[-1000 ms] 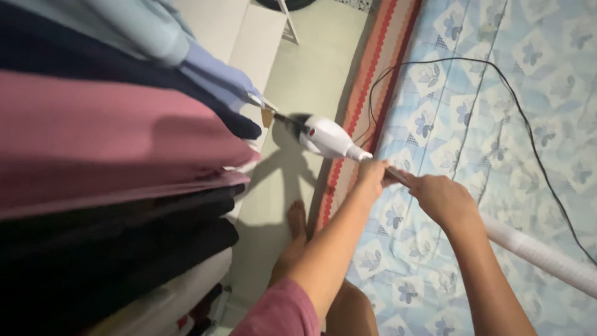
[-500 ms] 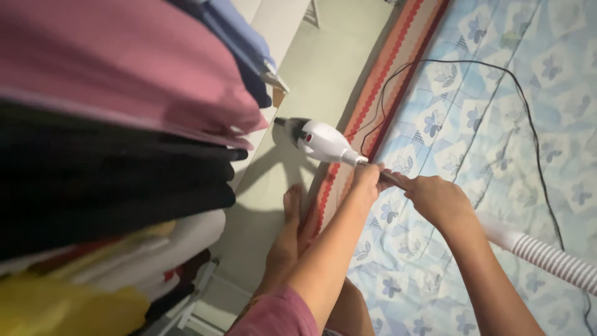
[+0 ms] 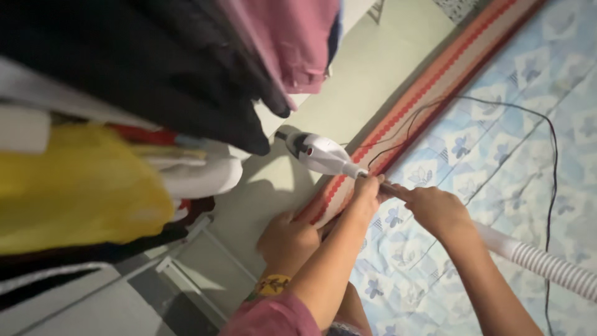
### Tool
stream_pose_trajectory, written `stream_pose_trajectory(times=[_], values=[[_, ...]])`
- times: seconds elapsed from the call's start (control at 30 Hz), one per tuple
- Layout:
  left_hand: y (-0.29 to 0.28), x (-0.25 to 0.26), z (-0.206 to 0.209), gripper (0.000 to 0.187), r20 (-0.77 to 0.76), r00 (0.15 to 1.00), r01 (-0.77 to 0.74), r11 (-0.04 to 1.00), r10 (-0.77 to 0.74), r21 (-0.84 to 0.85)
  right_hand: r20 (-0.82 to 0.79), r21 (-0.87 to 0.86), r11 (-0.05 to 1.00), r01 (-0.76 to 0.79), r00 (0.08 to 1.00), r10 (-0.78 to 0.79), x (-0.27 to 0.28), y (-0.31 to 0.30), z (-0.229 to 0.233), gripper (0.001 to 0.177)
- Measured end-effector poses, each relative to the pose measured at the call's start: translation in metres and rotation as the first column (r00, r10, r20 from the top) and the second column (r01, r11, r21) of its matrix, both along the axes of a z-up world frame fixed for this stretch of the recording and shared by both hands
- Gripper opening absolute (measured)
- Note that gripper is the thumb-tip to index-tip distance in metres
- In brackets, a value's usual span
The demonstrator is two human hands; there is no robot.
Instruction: The person flips a mattress, lays it on a rug, and uses a handheld vacuum cleaner to clean the surface and edges of the mattress, floor, and around furniture.
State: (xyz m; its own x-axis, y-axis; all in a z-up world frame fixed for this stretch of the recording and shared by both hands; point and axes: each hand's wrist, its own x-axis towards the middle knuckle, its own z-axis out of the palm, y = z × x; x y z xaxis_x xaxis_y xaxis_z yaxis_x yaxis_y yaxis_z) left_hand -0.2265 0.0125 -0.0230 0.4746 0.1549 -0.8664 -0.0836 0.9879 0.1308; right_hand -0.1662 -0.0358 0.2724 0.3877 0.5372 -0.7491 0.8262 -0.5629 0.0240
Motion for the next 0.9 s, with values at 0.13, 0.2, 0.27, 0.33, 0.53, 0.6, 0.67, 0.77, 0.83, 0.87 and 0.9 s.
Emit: stream_pose_trajectory(times=[0.13, 0.2, 0.27, 0.33, 0.53, 0.6, 0.67, 0.77, 0.83, 0.87, 0.9], values=[[0.013, -0.045, 0.004, 0.022, -0.031, 0.999, 0.009, 1.0, -0.008, 0.012, -0.04, 0.005, 0.999, -0.04, 0.998, 0.041, -0.032, 0.016, 0.002, 0.058], [0.017, -0.073, -0.004, 0.023, 0.007, 0.999, -0.039, 0.999, 0.039, 0.009, -0.063, 0.027, 0.995, -0.097, 0.993, 0.098, -0.047, 0.024, -0.003, 0.059], [0.02, -0.093, -0.016, 0.025, 0.05, 0.995, -0.082, 0.997, 0.081, 0.005, -0.08, 0.049, 0.988, -0.148, 0.985, 0.152, -0.061, 0.03, -0.01, 0.059], [0.023, -0.115, -0.027, 0.026, -0.065, 0.989, -0.133, 0.991, 0.132, -0.019, -0.09, 0.048, 0.984, -0.173, 0.98, 0.177, -0.08, 0.036, -0.018, 0.053], [0.009, -0.16, -0.022, 0.035, 0.024, 0.997, -0.072, 0.997, 0.072, 0.001, -0.122, 0.012, 0.989, -0.149, 0.981, 0.149, -0.117, 0.022, -0.024, 0.062], [-0.005, -0.157, -0.017, 0.035, 0.004, 0.996, -0.091, 0.994, 0.091, -0.054, -0.082, 0.041, 0.986, -0.16, 0.983, 0.163, -0.122, 0.006, -0.022, 0.057], [-0.032, -0.156, -0.011, 0.041, -0.035, 0.992, -0.125, 0.985, 0.122, -0.117, -0.059, 0.062, 0.981, -0.184, 0.981, 0.187, -0.135, -0.008, -0.017, 0.054], [-0.051, -0.149, -0.007, 0.034, -0.063, 0.996, -0.067, 0.986, 0.058, -0.15, -0.015, -0.075, 0.993, -0.091, 0.996, 0.09, -0.144, -0.022, 0.001, 0.06], [-0.063, -0.151, -0.002, 0.03, -0.029, 0.998, 0.051, 0.997, -0.049, 0.061, 0.029, -0.102, 0.989, -0.104, 0.994, 0.107, -0.152, -0.03, 0.011, 0.057], [-0.066, -0.16, -0.001, 0.03, -0.033, 0.998, 0.052, 0.997, -0.051, 0.058, 0.025, -0.105, 0.989, -0.103, 0.994, 0.107, -0.161, -0.032, 0.013, 0.057], [-0.066, -0.164, -0.001, 0.028, -0.038, 0.998, 0.056, 0.998, -0.055, 0.013, 0.034, -0.095, 0.991, -0.094, 0.995, 0.097, -0.167, -0.033, 0.015, 0.058]])
